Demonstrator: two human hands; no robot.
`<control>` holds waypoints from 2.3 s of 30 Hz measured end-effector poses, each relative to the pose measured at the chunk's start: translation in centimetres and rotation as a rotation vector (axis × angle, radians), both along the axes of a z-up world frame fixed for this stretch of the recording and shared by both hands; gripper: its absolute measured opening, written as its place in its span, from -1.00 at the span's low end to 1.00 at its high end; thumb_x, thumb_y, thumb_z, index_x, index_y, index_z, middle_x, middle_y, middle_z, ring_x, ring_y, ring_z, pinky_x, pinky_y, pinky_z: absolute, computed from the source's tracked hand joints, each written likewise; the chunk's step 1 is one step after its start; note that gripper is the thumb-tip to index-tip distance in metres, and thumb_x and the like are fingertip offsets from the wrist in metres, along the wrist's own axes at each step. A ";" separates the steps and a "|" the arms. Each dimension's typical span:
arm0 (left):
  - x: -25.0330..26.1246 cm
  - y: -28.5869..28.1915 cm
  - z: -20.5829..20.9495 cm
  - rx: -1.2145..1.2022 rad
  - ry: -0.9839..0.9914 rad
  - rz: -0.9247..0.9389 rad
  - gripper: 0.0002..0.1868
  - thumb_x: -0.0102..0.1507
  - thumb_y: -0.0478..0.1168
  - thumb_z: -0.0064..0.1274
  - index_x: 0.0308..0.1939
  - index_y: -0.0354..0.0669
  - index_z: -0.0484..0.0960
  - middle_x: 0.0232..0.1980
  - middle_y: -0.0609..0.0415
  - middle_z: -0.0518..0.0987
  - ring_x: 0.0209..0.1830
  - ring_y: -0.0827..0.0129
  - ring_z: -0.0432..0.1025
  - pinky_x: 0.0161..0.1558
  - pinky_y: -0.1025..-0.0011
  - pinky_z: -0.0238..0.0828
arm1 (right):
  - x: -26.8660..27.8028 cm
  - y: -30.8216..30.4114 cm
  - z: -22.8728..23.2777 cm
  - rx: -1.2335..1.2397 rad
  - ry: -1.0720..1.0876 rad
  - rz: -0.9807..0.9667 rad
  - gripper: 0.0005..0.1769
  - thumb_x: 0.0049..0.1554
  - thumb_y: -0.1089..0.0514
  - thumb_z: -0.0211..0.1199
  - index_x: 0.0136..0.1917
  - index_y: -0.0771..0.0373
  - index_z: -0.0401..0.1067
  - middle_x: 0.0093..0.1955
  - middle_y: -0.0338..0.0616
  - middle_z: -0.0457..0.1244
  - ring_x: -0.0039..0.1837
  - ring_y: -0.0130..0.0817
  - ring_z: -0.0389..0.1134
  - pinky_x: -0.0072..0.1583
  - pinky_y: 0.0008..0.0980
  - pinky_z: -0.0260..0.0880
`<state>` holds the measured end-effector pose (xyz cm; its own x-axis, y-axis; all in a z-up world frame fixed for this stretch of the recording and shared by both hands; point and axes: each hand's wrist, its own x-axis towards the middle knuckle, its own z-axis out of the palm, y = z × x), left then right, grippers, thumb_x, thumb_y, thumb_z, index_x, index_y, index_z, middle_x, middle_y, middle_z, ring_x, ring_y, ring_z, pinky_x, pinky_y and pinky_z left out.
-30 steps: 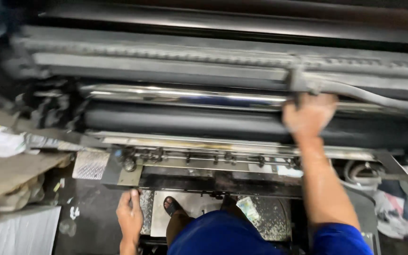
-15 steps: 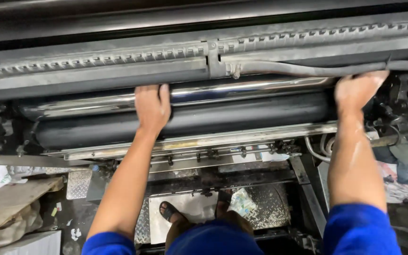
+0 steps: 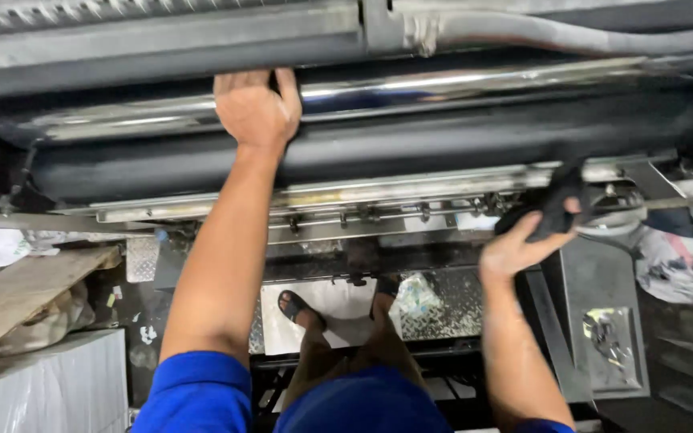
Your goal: Cleaning the ink rollers of an offset printing press using a cloth and cleaning solution.
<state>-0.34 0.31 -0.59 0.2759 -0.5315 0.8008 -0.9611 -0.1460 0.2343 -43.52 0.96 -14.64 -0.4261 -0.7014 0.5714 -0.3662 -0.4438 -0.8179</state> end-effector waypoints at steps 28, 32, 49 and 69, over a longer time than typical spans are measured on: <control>0.5 -0.9 1.3 -0.056 -0.030 -0.048 -0.81 0.29 -0.08 0.16 -0.26 -0.10 0.74 -0.23 0.00 0.68 -0.19 0.04 0.55 -0.01 0.13 0.45 | 1.2 3.9 6.3 -0.030 -0.120 0.181 -0.49 0.47 0.19 0.03 0.58 0.38 0.01 0.59 0.10 0.06 0.59 -0.14 0.12 0.64 -0.18 0.04; 0.7 -1.2 1.2 0.094 0.017 0.018 -0.72 0.28 -0.01 0.14 -0.27 -0.12 0.74 -0.27 -0.07 0.67 -0.23 -0.03 0.54 -0.03 0.06 0.44 | -0.2 5.0 5.9 0.021 -0.045 0.126 -0.52 0.47 0.21 0.03 0.57 0.40 0.04 0.58 0.10 0.06 0.61 -0.12 0.10 0.64 -0.19 -0.01; -1.4 -1.0 0.9 0.074 -0.093 -0.038 -0.64 0.38 -0.07 0.12 0.13 -0.23 0.68 0.17 -0.23 0.62 0.17 -0.17 0.46 0.29 -0.06 0.32 | -3.4 7.8 3.8 0.168 0.025 0.044 -0.50 0.36 0.27 0.07 0.52 0.42 0.14 0.47 0.09 0.14 0.48 -0.14 0.17 0.53 -0.25 0.09; -1.3 -2.1 0.0 0.086 -0.072 -0.010 -0.80 0.32 -0.10 0.15 -0.11 -0.13 0.72 -0.05 -0.10 0.68 -0.04 -0.11 0.53 0.07 0.02 0.40 | -3.9 8.3 2.1 0.359 -0.149 0.142 -0.49 0.35 0.18 0.10 0.51 0.37 0.16 0.40 -0.03 0.19 0.38 -0.28 0.23 0.42 -0.38 0.18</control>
<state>-1.59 -1.82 -0.62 0.2134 -0.6014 0.7700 -0.9766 -0.1524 0.1517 -47.42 9.29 -12.54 -0.3707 -0.9025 0.2192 -0.1882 -0.1581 -0.9693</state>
